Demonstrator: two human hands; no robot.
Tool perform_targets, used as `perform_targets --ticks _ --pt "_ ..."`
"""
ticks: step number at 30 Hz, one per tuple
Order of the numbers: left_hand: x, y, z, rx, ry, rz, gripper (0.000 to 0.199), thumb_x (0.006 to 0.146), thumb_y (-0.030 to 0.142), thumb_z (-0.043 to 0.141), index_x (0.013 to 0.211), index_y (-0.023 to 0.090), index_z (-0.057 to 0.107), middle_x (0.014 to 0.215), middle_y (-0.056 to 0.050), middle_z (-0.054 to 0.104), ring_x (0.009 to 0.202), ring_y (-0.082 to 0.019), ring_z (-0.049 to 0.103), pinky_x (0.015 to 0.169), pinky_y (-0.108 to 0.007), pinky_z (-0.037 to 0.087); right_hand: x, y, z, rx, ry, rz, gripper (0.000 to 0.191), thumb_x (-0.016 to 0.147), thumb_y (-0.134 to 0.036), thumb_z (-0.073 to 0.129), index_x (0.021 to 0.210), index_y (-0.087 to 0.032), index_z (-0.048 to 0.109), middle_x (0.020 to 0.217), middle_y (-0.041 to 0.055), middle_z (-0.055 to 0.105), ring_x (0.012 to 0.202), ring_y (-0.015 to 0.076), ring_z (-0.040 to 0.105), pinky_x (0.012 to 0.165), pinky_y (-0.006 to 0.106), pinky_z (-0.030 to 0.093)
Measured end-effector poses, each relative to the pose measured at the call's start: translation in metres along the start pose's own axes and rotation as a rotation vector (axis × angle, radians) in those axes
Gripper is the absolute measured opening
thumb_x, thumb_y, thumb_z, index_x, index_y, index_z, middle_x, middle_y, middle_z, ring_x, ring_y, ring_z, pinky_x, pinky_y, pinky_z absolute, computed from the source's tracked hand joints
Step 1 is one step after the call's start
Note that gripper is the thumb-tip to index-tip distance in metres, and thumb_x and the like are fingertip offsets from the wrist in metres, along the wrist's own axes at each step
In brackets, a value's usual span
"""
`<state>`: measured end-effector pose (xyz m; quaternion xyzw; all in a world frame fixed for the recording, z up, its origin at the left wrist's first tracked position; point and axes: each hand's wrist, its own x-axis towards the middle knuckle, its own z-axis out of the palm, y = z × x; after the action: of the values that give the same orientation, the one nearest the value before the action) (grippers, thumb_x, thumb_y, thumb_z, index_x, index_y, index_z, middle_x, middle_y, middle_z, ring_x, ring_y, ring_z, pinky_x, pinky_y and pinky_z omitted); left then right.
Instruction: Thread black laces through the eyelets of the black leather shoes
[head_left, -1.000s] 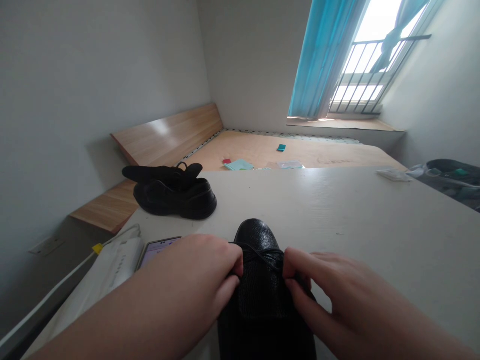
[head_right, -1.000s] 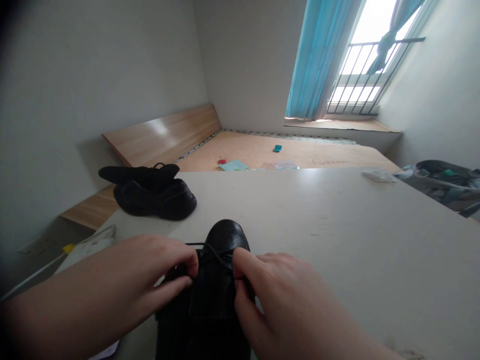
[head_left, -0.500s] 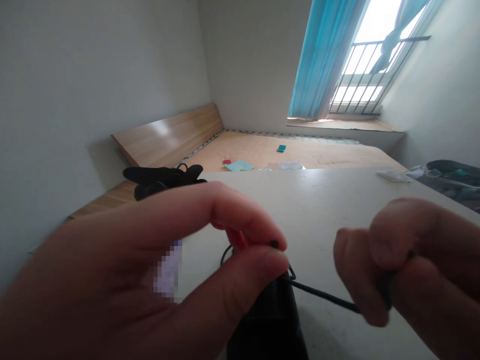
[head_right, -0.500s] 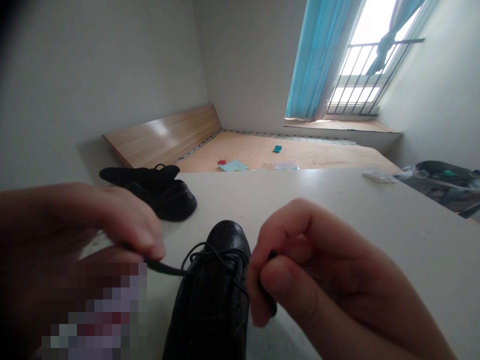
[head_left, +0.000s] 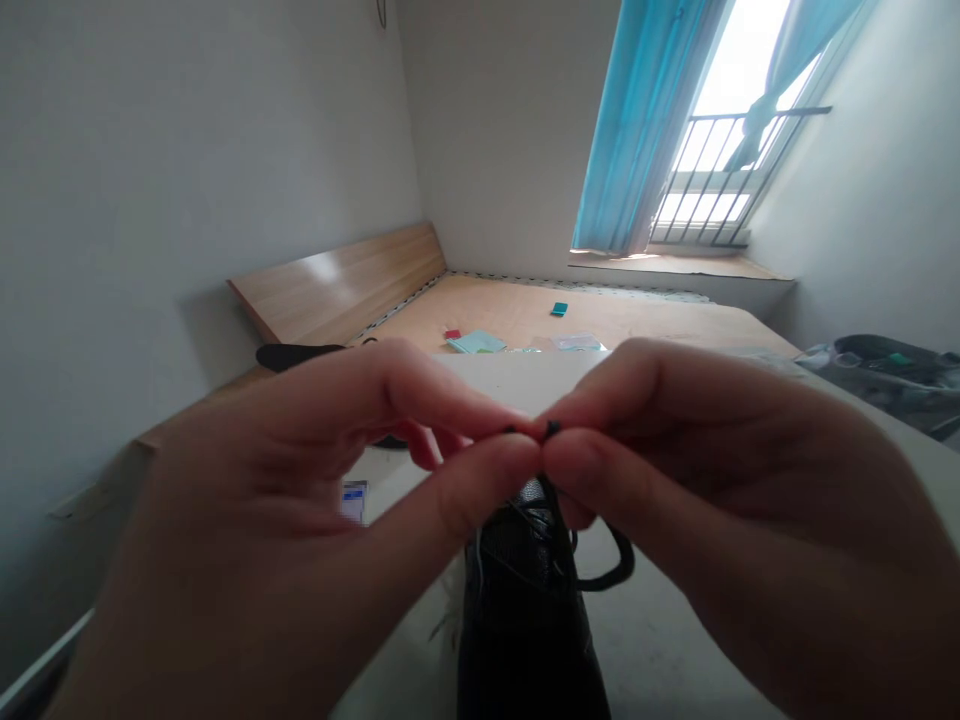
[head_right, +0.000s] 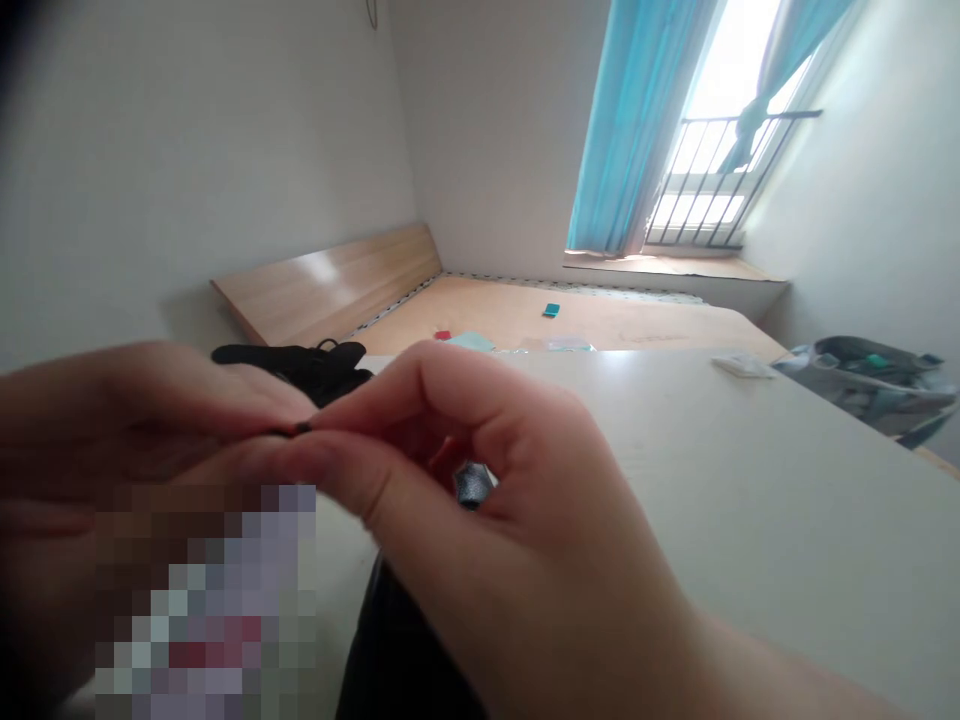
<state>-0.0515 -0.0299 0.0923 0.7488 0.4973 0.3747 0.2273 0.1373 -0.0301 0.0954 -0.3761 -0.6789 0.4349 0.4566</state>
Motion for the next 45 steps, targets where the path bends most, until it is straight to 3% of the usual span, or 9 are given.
perform_targets --ticks 3,10,17,22,24,28,34,41,45 --pt "0.01 -0.012 0.018 -0.124 0.13 0.037 0.008 0.082 0.037 0.072 0.076 0.033 0.069 0.076 0.013 0.073 0.072 -0.011 0.069 0.065 -0.021 0.055 0.018 0.03 -0.001 0.144 -0.063 0.078 0.02 0.081 -0.032 0.072 0.069 -0.02 0.061 0.058 -0.0044 0.056 0.054 0.0078 0.052 0.049 0.018 0.043" --pt "0.023 -0.027 0.028 -0.255 -0.035 -0.014 0.01 0.083 0.034 0.07 0.082 0.025 0.072 0.078 0.006 0.074 0.078 -0.017 0.071 0.069 -0.024 0.057 0.037 0.049 -0.015 0.233 -0.301 0.231 0.031 0.079 -0.035 0.075 0.065 -0.016 0.056 0.054 -0.0066 0.049 0.051 0.0059 0.039 0.045 0.019 0.025" --pt "0.019 -0.027 0.031 -0.372 0.173 0.058 0.011 0.086 0.024 0.067 0.076 0.031 0.066 0.068 0.012 0.063 0.064 -0.006 0.059 0.062 -0.014 0.049 0.033 0.05 -0.012 0.203 -0.57 0.115 0.033 0.1 -0.035 0.046 0.077 -0.018 0.063 0.072 -0.0028 0.055 0.079 0.0102 0.054 0.081 0.023 0.043" --pt "0.024 -0.031 0.031 -0.421 0.003 0.045 0.012 0.095 0.034 0.052 0.088 0.03 0.061 0.081 0.009 0.062 0.078 -0.01 0.059 0.072 -0.019 0.049 0.022 0.033 -0.023 0.421 -0.689 0.31 0.038 0.098 -0.049 0.041 0.074 -0.022 0.047 0.058 -0.0073 0.029 0.048 0.0087 0.029 0.047 0.021 0.036" --pt "0.024 -0.033 0.033 -0.277 -0.176 0.009 0.016 0.096 0.033 0.045 0.103 0.032 0.06 0.093 0.007 0.065 0.088 -0.014 0.061 0.079 -0.024 0.05 0.018 0.027 -0.027 0.21 -0.532 0.222 0.039 0.097 -0.05 0.042 0.071 -0.022 0.046 0.057 -0.0059 0.033 0.048 0.0094 0.031 0.044 0.022 0.03" --pt "0.021 -0.039 0.04 0.122 -0.531 0.007 0.024 0.092 0.031 0.046 0.112 0.029 0.061 0.112 0.003 0.066 0.104 -0.02 0.059 0.092 -0.033 0.045 0.013 0.026 -0.026 -0.579 -0.22 -0.125 0.029 0.1 -0.035 0.04 0.076 -0.023 0.053 0.067 -0.0018 0.055 0.061 0.0129 0.052 0.052 0.025 0.036" --pt "0.02 -0.042 0.048 0.325 -0.6 -0.016 0.014 0.085 0.03 0.052 0.088 0.027 0.065 0.089 0.002 0.068 0.082 -0.021 0.062 0.069 -0.03 0.044 0.014 0.047 -0.016 -1.276 -0.403 -0.201 0.022 0.082 -0.003 0.05 0.075 -0.022 0.057 0.056 -0.0013 0.056 0.046 0.0161 0.05 0.046 0.029 0.021" --pt "0.019 -0.042 0.037 0.341 -0.627 0.022 0.023 0.078 0.038 0.063 0.097 0.025 0.066 0.098 0.0 0.068 0.09 -0.022 0.063 0.077 -0.03 0.045 0.011 0.046 -0.024 -1.02 -0.548 -0.131 0.023 0.098 -0.022 0.042 0.089 -0.027 0.062 0.068 -0.0034 0.065 0.058 0.0153 0.057 0.05 0.028 0.027" --pt "0.017 -0.041 0.037 0.391 -0.639 0.024 0.034 0.07 0.045 0.071 0.095 0.023 0.067 0.095 -0.003 0.068 0.087 -0.024 0.063 0.074 -0.029 0.047 0.013 0.039 -0.025 -0.897 -0.582 -0.012 0.032 0.1 -0.032 0.039 0.077 -0.025 0.06 0.065 -0.0042 0.063 0.058 0.0134 0.056 0.05 0.027 0.03"
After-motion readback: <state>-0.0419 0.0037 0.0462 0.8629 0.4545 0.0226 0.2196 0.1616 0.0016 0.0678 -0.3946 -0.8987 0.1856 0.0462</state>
